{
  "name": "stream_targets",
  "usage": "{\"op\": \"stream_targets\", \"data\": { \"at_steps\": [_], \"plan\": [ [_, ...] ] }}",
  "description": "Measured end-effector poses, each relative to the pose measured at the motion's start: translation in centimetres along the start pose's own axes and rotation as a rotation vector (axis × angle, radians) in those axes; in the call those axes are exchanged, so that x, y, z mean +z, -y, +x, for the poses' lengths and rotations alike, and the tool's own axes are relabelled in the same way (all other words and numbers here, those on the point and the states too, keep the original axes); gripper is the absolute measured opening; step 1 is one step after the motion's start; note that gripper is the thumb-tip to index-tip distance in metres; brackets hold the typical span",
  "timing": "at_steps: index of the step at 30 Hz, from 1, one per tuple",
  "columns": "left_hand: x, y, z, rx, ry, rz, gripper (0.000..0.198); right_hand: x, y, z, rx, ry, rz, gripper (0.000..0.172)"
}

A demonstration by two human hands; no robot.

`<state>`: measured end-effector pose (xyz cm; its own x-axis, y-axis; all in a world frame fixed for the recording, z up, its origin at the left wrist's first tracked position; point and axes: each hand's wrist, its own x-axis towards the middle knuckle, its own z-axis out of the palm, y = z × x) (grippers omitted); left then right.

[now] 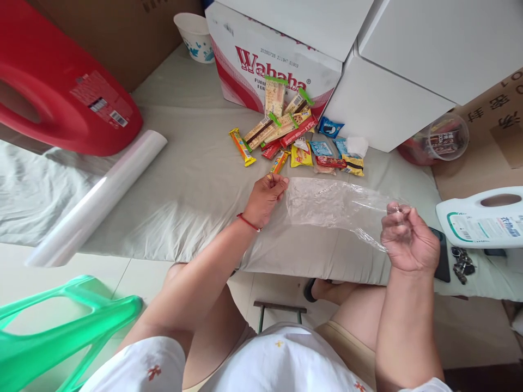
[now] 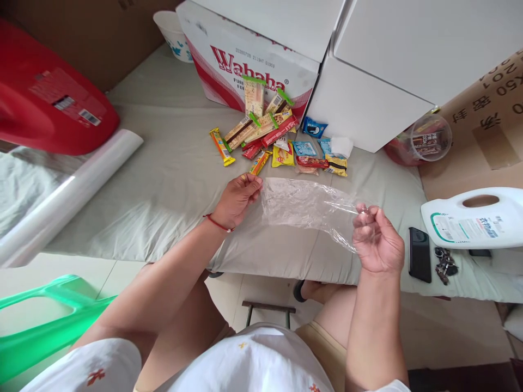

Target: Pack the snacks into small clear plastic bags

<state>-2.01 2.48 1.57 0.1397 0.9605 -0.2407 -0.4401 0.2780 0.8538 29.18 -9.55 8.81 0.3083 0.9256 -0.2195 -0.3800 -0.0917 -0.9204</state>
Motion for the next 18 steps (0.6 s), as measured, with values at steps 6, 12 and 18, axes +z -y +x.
{"op": "stream_targets", "data": {
  "at_steps": [6, 12, 18],
  "plan": [
    [0.7, 0.8, -1.0, 0.239, 0.013, 0.121, 0.033, 5.6, -0.1, -0.2, -0.214, -0.064, 0.018, 0.012],
    [2.1, 2.3, -3.2, 0.415, 0.459, 0.485, 0.049, 14.2, -3.5, -1.9, -0.206, 0.064, 0.042, 0.018],
    [2.3, 4.3, -3.3, 0.560, 0.410, 0.482, 0.039, 18.8, -7.0, -3.6, -0.148, 0.076, 0.126, 0.021]
  ]
}}
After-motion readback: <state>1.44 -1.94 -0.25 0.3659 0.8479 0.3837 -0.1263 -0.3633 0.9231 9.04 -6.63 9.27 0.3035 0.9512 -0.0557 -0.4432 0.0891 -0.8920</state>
